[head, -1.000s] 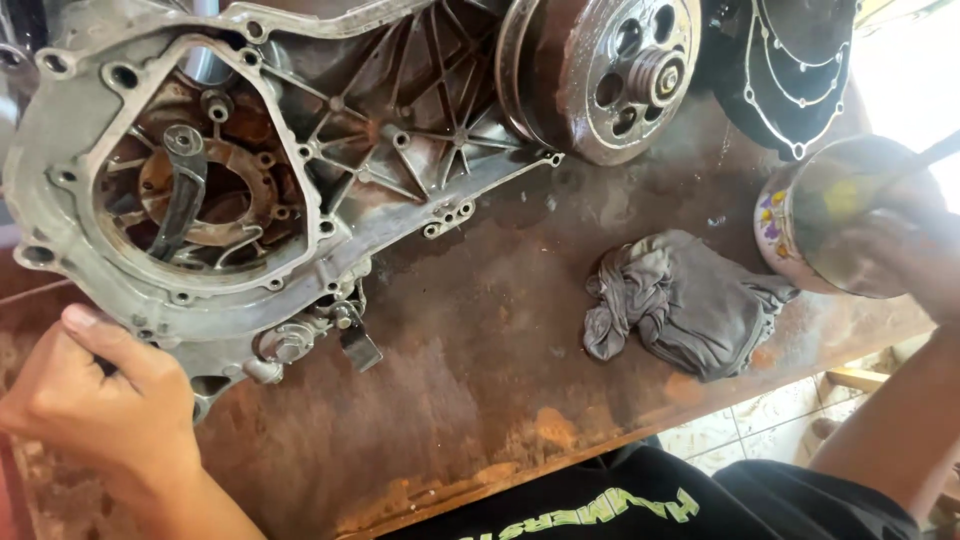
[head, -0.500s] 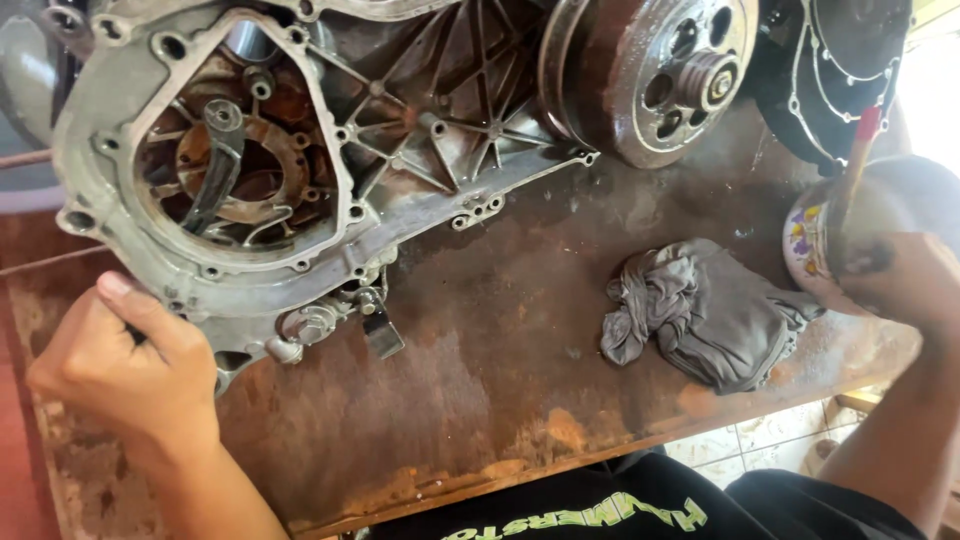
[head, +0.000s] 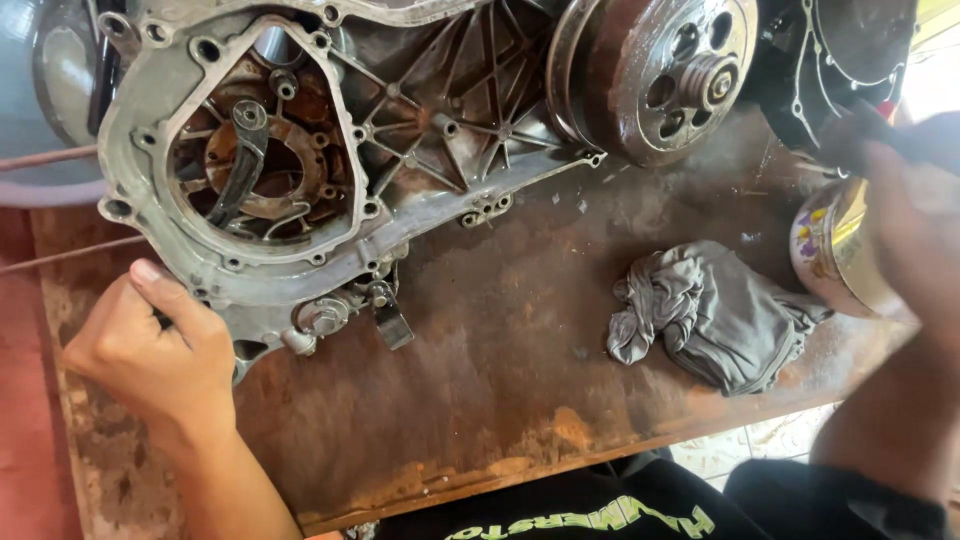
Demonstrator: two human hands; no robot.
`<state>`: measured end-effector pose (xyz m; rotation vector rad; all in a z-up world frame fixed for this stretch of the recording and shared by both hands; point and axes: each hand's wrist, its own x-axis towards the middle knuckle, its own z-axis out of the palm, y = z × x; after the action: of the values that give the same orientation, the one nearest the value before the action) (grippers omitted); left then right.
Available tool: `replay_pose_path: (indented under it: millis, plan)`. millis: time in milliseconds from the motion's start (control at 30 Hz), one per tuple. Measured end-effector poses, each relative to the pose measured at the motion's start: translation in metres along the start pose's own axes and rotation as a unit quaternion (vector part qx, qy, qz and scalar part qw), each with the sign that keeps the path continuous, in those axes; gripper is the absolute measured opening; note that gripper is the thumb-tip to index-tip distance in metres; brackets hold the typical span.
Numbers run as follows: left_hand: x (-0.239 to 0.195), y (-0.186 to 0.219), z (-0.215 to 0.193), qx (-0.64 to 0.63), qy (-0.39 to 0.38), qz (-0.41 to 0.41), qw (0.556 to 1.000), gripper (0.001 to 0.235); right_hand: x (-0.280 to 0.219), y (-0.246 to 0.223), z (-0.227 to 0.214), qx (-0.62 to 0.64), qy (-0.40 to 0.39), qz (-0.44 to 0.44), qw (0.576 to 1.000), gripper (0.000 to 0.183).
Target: Cleaning motorcycle engine components using a brush and solvent on a workbench.
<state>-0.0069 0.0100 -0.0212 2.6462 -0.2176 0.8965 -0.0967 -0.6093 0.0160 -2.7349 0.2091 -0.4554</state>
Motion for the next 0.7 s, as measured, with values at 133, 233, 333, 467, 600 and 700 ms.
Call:
replay_pose_path:
  millis: [133, 233, 333, 467, 600, 700]
  plan:
    - [0.003, 0.004, -0.001, 0.003, 0.003, -0.010, 1.000, 0.043, 0.050, -0.099, 0.027, 0.072, 0.119, -0.188, 0.972, 0.020]
    - [0.004, 0.005, -0.002, 0.008, -0.001, -0.011, 1.000, 0.045, 0.089, -0.141, 0.026, 0.039, 0.118, -0.248, 0.961, 0.015]
    - [0.005, 0.007, -0.004, -0.010, -0.003, -0.007, 1.000, 0.035, 0.095, -0.184, 0.008, 0.009, 0.069, -0.298, 0.952, 0.011]
    - [0.013, 0.017, -0.008, -0.013, 0.011, -0.013, 1.000, 0.037, 0.093, -0.172, 0.018, 0.043, 0.058, -0.331, 0.941, 0.015]
    - [0.013, 0.019, -0.009, -0.017, 0.000, -0.030, 0.999, 0.039, 0.104, -0.166, 0.026, -0.020, 0.116, -0.281, 0.952, 0.014]
    - [0.010, 0.012, -0.005, -0.013, -0.004, -0.034, 0.999, 0.041, 0.104, -0.192, 0.018, -0.040, 0.120, -0.301, 0.945, 0.012]
